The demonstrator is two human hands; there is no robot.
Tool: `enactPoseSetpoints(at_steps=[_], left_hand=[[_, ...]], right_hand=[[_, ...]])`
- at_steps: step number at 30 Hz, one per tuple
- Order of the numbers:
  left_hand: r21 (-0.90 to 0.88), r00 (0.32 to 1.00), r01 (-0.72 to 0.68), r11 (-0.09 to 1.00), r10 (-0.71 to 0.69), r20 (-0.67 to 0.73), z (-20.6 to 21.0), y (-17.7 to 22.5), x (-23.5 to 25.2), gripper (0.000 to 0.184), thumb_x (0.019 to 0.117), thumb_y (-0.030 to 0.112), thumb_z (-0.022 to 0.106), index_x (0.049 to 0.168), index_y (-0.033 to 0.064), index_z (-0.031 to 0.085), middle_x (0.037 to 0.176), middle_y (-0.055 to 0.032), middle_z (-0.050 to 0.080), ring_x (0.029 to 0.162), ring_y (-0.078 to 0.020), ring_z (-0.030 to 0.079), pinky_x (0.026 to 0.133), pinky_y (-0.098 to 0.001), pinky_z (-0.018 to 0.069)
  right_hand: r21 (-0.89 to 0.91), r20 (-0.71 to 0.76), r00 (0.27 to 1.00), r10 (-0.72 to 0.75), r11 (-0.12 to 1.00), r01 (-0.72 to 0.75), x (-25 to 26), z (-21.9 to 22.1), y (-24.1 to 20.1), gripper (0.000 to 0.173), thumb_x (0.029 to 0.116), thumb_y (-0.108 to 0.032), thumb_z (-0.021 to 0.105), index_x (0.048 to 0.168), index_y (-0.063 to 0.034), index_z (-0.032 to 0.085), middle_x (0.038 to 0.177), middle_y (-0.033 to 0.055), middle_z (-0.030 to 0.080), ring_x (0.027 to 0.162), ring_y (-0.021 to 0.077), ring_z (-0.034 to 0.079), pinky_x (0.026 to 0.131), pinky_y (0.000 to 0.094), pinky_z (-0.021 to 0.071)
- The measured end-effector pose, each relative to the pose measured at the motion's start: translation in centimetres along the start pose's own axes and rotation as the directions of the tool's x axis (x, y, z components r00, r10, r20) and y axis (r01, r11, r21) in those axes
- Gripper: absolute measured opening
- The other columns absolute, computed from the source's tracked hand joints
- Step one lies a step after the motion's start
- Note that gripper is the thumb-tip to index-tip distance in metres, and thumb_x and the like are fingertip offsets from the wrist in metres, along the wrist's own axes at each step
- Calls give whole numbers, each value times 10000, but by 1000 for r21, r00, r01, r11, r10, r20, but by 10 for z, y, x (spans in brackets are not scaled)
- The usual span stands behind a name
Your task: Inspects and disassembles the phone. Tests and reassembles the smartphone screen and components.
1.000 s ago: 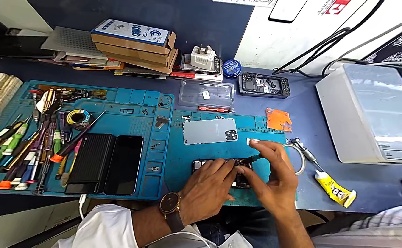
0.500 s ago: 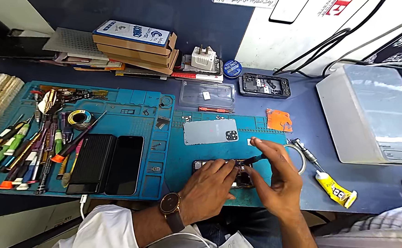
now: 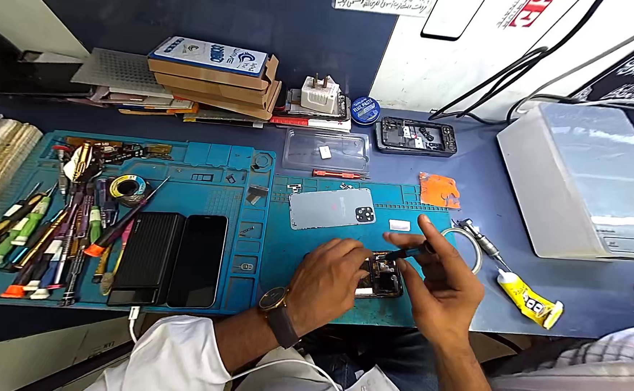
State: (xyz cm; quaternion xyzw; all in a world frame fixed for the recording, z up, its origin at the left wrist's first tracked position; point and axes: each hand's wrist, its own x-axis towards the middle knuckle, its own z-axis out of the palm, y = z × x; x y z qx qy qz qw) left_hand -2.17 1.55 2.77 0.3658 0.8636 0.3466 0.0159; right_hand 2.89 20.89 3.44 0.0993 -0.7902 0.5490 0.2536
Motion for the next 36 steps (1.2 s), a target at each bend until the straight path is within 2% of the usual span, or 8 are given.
enactPoseSetpoints(at_steps=[2, 3, 5, 8, 18, 24, 28, 36], left_hand=[[-14, 1000, 19, 1000, -19, 2, 0, 0, 6, 200, 964, 193, 668, 1143, 132, 731, 1122, -4, 689, 1048, -142, 657, 903, -320, 568], [-14, 1000, 21, 1000, -21, 6, 1, 0, 8, 190, 955, 188, 678, 1129, 132, 734, 1108, -4, 689, 1037, -144, 658, 893, -322, 570], [-4, 1000, 24, 1000, -24, 10, 4, -1, 11, 166, 941, 192, 696, 1093, 142, 739, 1082, 5, 686, 1015, -141, 653, 873, -317, 568], [7, 1000, 21, 1000, -21, 11, 8, -1, 14, 155, 927, 226, 718, 1062, 155, 745, 1058, 13, 682, 995, -142, 648, 856, -312, 567], [-56, 996, -44, 997, 39, -77, 7, 1, 16, 112, 941, 193, 675, 880, 143, 755, 895, 32, 686, 879, -111, 647, 788, -283, 553], [-9, 999, -8, 1000, 7, -51, 1, 2, 16, 232, 917, 379, 729, 1018, 170, 751, 991, 33, 688, 944, -122, 645, 824, -302, 554], [105, 1000, -21, 994, 20, 10, -6, -3, 6, 224, 925, 342, 716, 1057, 164, 747, 1045, 24, 674, 961, -145, 626, 840, -308, 540], [154, 999, 26, 988, -29, 21, -37, -13, -19, 229, 934, 348, 690, 1098, 201, 752, 1104, 54, 669, 1017, -124, 624, 868, -303, 545]], right_hand=[[-60, -19, 1000, 6, 998, -7, -3, 1, 3, 628, 878, -105, 729, 1476, -152, 540, 1311, 61, 648, 1215, 251, 625, 1035, 455, 549], [-108, -68, 998, 14, 994, -22, -5, 3, 3, 646, 869, -126, 777, 1473, -163, 550, 1244, 41, 640, 1147, 218, 636, 982, 420, 573], [-100, -152, 987, 61, 992, -76, -7, 6, 2, 741, 863, -50, 776, 1536, -126, 476, 1146, 59, 654, 1022, 210, 679, 873, 383, 628], [67, -238, 960, 146, 989, -134, -8, 6, -9, 856, 873, 79, 692, 1613, -93, 298, 1200, 110, 686, 1061, 264, 711, 886, 396, 640], [188, -327, 926, 189, 973, -132, -12, 3, -17, 770, 871, 78, 678, 1564, -41, 362, 1178, 108, 677, 1036, 261, 716, 896, 391, 636], [118, -293, 945, 148, 986, -118, -10, 9, -12, 758, 875, 67, 690, 1558, -48, 382, 1178, 94, 678, 1045, 254, 713, 886, 387, 643], [-52, -285, 955, 78, 994, -96, -10, 9, 0, 735, 890, 3, 705, 1557, -50, 401, 1185, 84, 671, 1059, 243, 703, 879, 394, 644], [-113, -220, 975, 37, 992, -63, -12, 10, 6, 712, 903, -4, 696, 1555, -69, 417, 1185, 88, 671, 1065, 245, 698, 880, 408, 641]])
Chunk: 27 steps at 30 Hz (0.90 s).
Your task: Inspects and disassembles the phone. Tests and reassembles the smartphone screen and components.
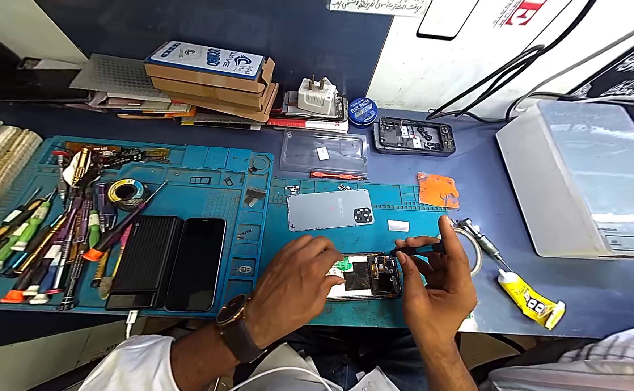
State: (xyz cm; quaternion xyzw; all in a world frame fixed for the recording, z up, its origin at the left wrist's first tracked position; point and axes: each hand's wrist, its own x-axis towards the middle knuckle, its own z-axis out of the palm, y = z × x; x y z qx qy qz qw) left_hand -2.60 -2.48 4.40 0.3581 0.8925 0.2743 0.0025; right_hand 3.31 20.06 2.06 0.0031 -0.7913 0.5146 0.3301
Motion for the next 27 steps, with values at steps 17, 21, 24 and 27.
enactPoseSetpoints(at_steps=[17, 21, 24, 27], left_hand=[[-75, 937, 111, 991, -129, -323, -87, -10, -8, 271, 976, 352, 639, 1170, 189, 735, 1177, 62, 687, 1025, -50, 657, 833, -256, 582], [-91, 887, 129, 987, -156, -434, -117, -12, -17, 212, 968, 263, 652, 1107, 136, 749, 1166, 36, 697, 1031, -57, 665, 853, -234, 579], [-141, 823, 194, 971, -240, -515, -138, -23, -36, 140, 965, 217, 665, 944, 108, 749, 1119, 9, 719, 976, -87, 689, 832, -253, 590], [-53, 785, 445, 894, -418, -458, -137, -39, -59, 208, 978, 341, 640, 918, 160, 722, 986, 39, 703, 827, -83, 661, 717, -312, 569]], right_hand=[[-70, 315, 934, -169, 977, 200, 27, -5, 1, 469, 923, -159, 724, 1379, -196, 623, 1219, 14, 664, 1120, 163, 650, 950, 381, 579], [-49, 242, 961, -132, 988, 148, 27, -8, 5, 522, 919, -106, 717, 1419, -214, 614, 1086, 26, 670, 959, 171, 688, 833, 374, 620], [29, 341, 928, -151, 988, 150, 25, -9, 4, 519, 915, -124, 679, 1416, -233, 603, 1299, 30, 665, 1171, 217, 655, 991, 438, 579], [-81, 182, 967, -177, 978, 194, 21, -2, 6, 422, 898, -212, 783, 1308, -193, 688, 1083, 36, 649, 974, 158, 644, 838, 343, 567]])
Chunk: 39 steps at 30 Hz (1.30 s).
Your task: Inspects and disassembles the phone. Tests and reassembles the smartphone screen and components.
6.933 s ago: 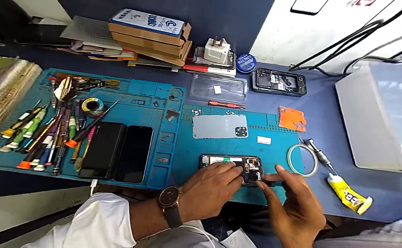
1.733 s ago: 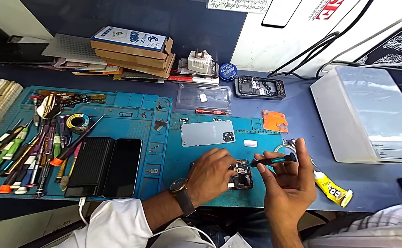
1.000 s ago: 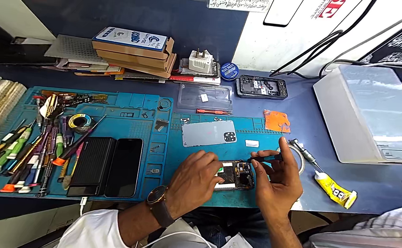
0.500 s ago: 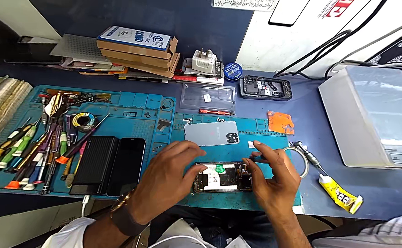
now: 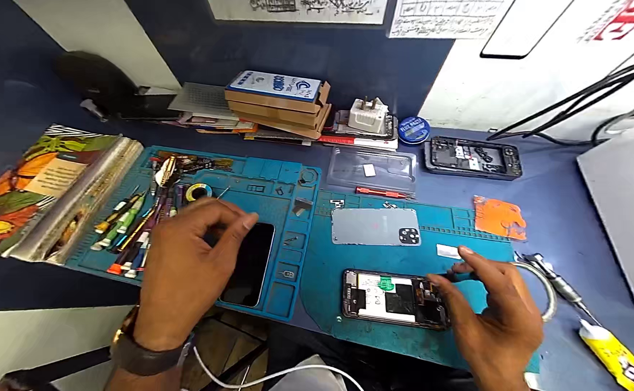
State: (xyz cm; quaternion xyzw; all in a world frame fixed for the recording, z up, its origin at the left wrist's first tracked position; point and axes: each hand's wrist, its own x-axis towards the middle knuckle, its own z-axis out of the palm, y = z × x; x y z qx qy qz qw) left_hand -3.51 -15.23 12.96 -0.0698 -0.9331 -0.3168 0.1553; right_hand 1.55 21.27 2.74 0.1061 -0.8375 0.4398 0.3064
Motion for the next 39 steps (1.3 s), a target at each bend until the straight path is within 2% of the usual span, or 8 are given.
enactPoseSetpoints(at_steps=[5, 9, 19, 21, 25, 29, 34, 39], left_hand=[[326, 949, 170, 930, -244, 201, 26, -38, -43, 506, 925, 482, 697, 1278, 121, 670, 1137, -113, 690, 940, -300, 697, 804, -564, 582], [455, 973, 110, 884, -190, 135, 41, -41, -67, 680, 898, 554, 649, 1384, 82, 593, 1193, -162, 657, 1058, -366, 657, 874, -566, 550], [584, 965, 61, 809, -197, 171, 63, -38, -79, 840, 915, 599, 581, 1544, 68, 416, 1297, -316, 558, 1094, -531, 585, 801, -636, 523], [597, 971, 47, 801, -177, 160, 65, -39, -82, 793, 945, 580, 524, 1546, 73, 416, 1295, -323, 549, 1095, -539, 577, 799, -631, 522], [597, 977, 49, 801, -163, 139, 67, -36, -92, 689, 977, 438, 504, 1554, 76, 401, 1281, -318, 545, 1109, -537, 565, 824, -632, 509], [613, 983, 54, 788, -149, 106, 71, -37, -96, 712, 946, 402, 499, 1564, 69, 380, 1258, -320, 551, 1082, -532, 566, 821, -623, 502], [570, 976, 124, 812, -203, 77, 65, -41, -87, 887, 826, 439, 631, 1558, 26, 349, 1205, -320, 603, 1063, -546, 599, 834, -650, 509], [77, 900, 369, 926, -377, 217, 24, -43, -63, 749, 888, 383, 652, 1537, 134, 373, 1055, -143, 706, 827, -310, 700, 669, -529, 573]], right_hand=[[130, 123, 992, -15, 991, -1, 3, -6, 5, 500, 899, -145, 661, 1395, -200, 621, 1256, 57, 677, 1136, 231, 665, 958, 414, 587], [-19, -1, 1000, -28, 999, 28, 4, 0, 6, 425, 907, -178, 745, 1328, -154, 686, 1019, 39, 648, 917, 144, 649, 791, 304, 570], [106, 86, 996, 29, 994, -38, 2, -9, 0, 495, 908, -70, 655, 1394, -160, 639, 1149, 59, 710, 1024, 213, 705, 875, 405, 629], [104, 126, 992, 27, 994, -40, 1, -8, 0, 539, 897, -127, 680, 1422, -223, 607, 1293, 44, 651, 1177, 226, 645, 983, 438, 583], [-2, -1, 1000, 20, 1000, -20, 1, -4, -1, 471, 896, -125, 748, 1359, -171, 669, 1066, 35, 665, 944, 160, 672, 825, 355, 603], [125, 129, 991, 27, 991, -44, 3, -8, -1, 557, 893, -115, 670, 1437, -214, 596, 1303, 53, 650, 1188, 238, 642, 988, 449, 581], [104, 0, 999, 48, 993, -48, 2, -3, -1, 506, 897, -76, 732, 1384, -185, 653, 1070, 31, 676, 950, 175, 681, 823, 356, 612], [34, -13, 999, 50, 998, -50, -1, -1, -5, 527, 881, -186, 789, 1387, -208, 644, 1189, 21, 641, 1083, 167, 643, 939, 376, 579]])
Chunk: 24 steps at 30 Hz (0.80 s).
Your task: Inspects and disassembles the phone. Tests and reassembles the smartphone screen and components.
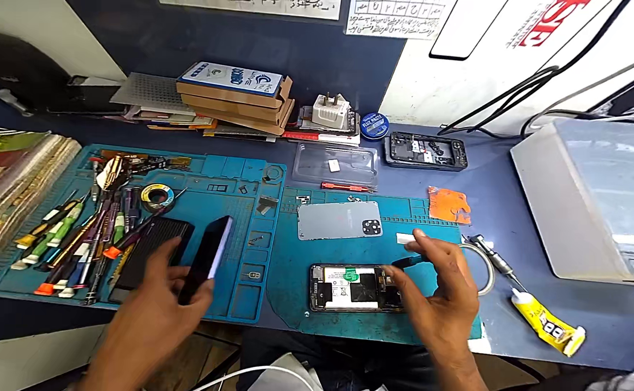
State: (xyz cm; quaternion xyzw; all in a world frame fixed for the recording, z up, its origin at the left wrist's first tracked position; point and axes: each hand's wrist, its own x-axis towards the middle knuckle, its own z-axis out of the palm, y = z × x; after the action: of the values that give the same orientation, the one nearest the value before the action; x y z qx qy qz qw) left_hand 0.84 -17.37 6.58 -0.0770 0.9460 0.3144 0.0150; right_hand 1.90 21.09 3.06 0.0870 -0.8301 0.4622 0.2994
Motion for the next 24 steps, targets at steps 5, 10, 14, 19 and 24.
enactPoseSetpoints(at_steps=[5, 10, 14, 19, 24], left_hand=[[-919, 874, 375, 121, 286, 394, -18, -8, 5, 576, 860, 420, 731, 1345, 126, 632, 1303, -220, 632, 1057, -330, 692, 788, -447, 618], [-774, 710, 585, -244, 615, 343, 37, 20, -4, 875, 801, 315, 793, 1535, 52, 394, 1252, -172, 586, 1025, -257, 641, 795, -365, 582], [-709, 672, 637, -303, 669, 318, 61, 41, -13, 857, 837, 194, 778, 1567, 103, 339, 1226, -161, 590, 896, -229, 676, 612, -283, 590], [-825, 658, 548, -139, 680, 323, 58, 47, -14, 872, 900, 121, 699, 1601, 247, 197, 1493, -248, 465, 1248, -475, 579, 658, -490, 644], [-921, 696, 386, 57, 637, 332, 73, 58, -36, 1088, 817, -111, 727, 1588, 300, 78, 1466, -240, 486, 1256, -552, 544, 823, -642, 610]], right_hand=[[158, 44, 999, 22, 987, -28, 0, -4, 2, 577, 891, -44, 678, 1446, -180, 590, 1191, 59, 703, 1077, 238, 694, 933, 436, 611], [-29, -73, 997, 0, 1000, -2, -3, 5, 1, 533, 882, -124, 774, 1394, -199, 642, 1051, 14, 654, 943, 151, 650, 831, 344, 586], [132, 37, 998, 42, 990, -47, -5, -3, 1, 617, 886, -82, 695, 1476, -190, 549, 1285, 59, 670, 1180, 254, 652, 1018, 453, 565], [160, -131, 978, 160, 977, -138, -14, -1, 1, 703, 878, -54, 765, 1522, -161, 504, 1152, 66, 678, 1000, 221, 703, 861, 387, 637], [270, -297, 920, 257, 947, -177, -25, -14, -7, 773, 862, 19, 739, 1548, -79, 395, 1156, 65, 700, 1015, 232, 716, 858, 365, 638]])
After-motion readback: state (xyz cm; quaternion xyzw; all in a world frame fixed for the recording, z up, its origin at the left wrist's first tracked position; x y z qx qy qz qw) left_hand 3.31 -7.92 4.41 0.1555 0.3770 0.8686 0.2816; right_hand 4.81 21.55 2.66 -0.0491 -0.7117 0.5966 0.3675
